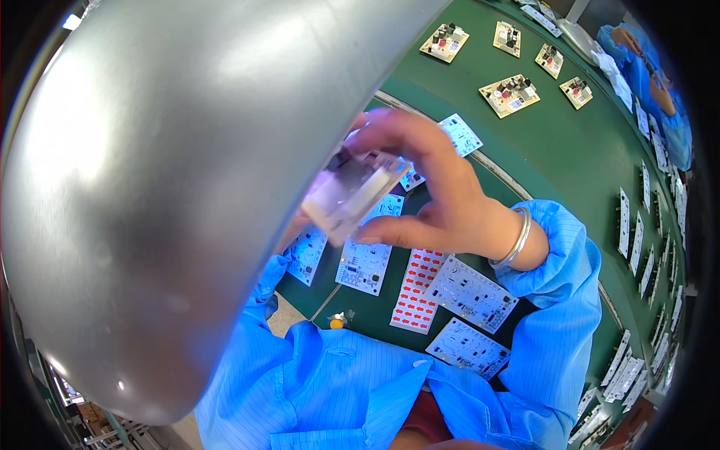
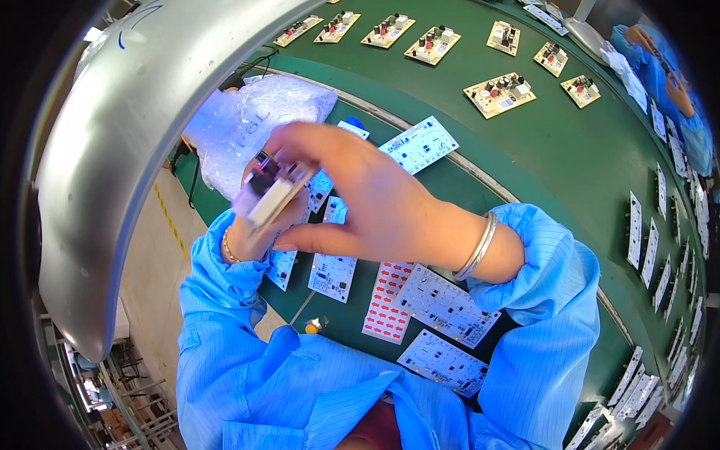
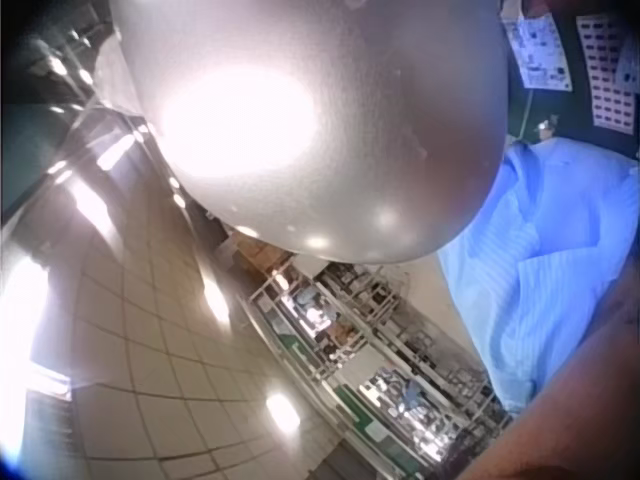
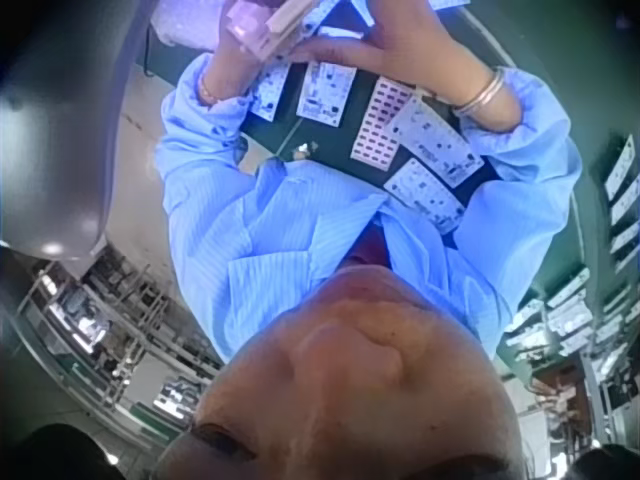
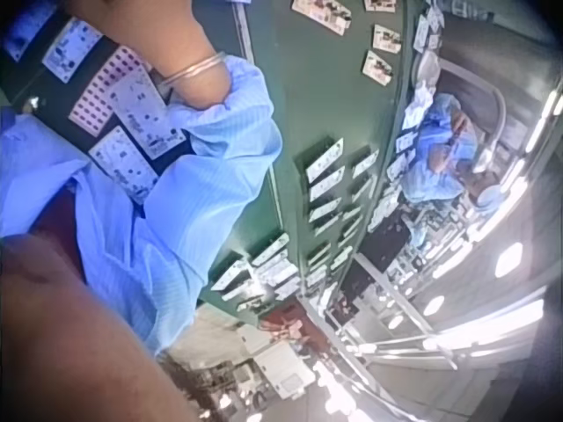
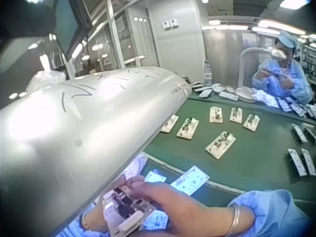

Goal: Inspecting, checking components, and sorting PCB circuit boards under a bright lamp in a manufacturing facility.

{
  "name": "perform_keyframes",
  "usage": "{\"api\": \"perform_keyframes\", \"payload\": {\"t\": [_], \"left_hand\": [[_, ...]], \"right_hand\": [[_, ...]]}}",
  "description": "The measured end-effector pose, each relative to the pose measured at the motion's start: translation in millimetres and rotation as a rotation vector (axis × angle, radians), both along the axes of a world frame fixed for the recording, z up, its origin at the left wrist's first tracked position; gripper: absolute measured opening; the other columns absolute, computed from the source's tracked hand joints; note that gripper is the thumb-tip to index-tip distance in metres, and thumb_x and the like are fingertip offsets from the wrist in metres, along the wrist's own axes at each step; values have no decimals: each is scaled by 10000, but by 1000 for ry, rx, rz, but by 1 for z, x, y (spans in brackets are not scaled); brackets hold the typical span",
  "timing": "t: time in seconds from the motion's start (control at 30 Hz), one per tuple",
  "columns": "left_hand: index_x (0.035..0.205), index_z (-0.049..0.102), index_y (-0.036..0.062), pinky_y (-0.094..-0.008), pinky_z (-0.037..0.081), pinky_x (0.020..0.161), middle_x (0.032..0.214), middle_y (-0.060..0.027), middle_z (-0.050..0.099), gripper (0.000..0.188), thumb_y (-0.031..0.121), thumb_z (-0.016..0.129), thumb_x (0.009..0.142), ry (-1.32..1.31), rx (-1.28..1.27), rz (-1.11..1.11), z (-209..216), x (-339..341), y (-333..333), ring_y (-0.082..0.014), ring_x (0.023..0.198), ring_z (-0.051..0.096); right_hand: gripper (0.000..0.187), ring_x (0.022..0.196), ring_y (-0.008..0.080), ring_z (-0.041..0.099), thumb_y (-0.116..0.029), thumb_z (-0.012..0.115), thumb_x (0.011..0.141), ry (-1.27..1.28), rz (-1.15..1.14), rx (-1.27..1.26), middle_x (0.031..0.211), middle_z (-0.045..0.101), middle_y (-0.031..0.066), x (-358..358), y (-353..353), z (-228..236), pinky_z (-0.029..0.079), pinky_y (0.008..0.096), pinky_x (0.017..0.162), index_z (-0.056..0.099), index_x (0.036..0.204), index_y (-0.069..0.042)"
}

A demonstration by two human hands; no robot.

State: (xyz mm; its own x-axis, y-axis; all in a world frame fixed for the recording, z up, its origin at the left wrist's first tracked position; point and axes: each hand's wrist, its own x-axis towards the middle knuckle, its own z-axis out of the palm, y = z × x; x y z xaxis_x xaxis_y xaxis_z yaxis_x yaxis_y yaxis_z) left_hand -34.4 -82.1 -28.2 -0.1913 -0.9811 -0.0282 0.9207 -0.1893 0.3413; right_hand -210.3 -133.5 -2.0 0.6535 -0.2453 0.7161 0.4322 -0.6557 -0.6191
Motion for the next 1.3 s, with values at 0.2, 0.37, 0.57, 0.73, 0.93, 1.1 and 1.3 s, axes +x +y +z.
{"api": "perform_keyframes", "payload": {"t": [0.2,0.37,0.57,0.73,0.93,1.1,1.3], "left_hand": [[1300,93,96,-408,436,692,1188,-197,371,536,397,225,877,-13,-37,-5,1,-1,9,-286,860,521],[1305,48,80,-463,371,821,1145,-211,431,531,347,235,886,-148,-360,-205,14,-23,20,-369,958,483],[1267,134,-26,-448,383,810,1002,-279,493,630,374,376,846,-462,-699,-446,-7,0,14,-373,881,526],[1241,187,-43,-423,396,791,980,-291,498,629,388,399,834,-488,-708,-465,-8,-1,9,-364,874,532],[1148,334,-12,-465,386,767,912,-273,522,527,373,459,811,-469,-697,-417,-10,3,12,-335,793,549],[1112,370,-13,-486,370,762,856,-257,539,485,338,486,797,-447,-653,-399,4,6,4,-338,754,552],[1098,396,48,-416,382,694,828,-154,551,387,326,431,831,-569,-737,-387,14,2,2,-239,685,535]], "right_hand": [[707,1030,208,422,-228,663,675,-247,11,483,1099,413,126,12,-8,-10,346,324,878,235,1199,-22],[449,833,244,553,-379,334,783,-212,385,1467,878,557,123,1,-47,-5,441,349,774,466,993,-5],[567,641,262,550,-486,369,707,-203,752,1682,756,562,191,4,-62,-27,470,314,543,541,900,19],[540,646,273,572,-475,377,714,-194,826,1673,754,578,177,-1,-66,-24,474,325,557,550,869,12],[485,705,237,562,-438,425,741,-293,500,1605,771,558,127,-2,-68,-22,466,339,646,506,916,7],[365,750,206,540,-207,631,696,-213,-657,188,922,514,109,-71,-97,-31,456,318,652,424,936,-24],[452,779,226,524,-262,692,624,301,-1270,-464,882,489,97,-162,-116,-35,446,311,645,430,910,-29]]}}
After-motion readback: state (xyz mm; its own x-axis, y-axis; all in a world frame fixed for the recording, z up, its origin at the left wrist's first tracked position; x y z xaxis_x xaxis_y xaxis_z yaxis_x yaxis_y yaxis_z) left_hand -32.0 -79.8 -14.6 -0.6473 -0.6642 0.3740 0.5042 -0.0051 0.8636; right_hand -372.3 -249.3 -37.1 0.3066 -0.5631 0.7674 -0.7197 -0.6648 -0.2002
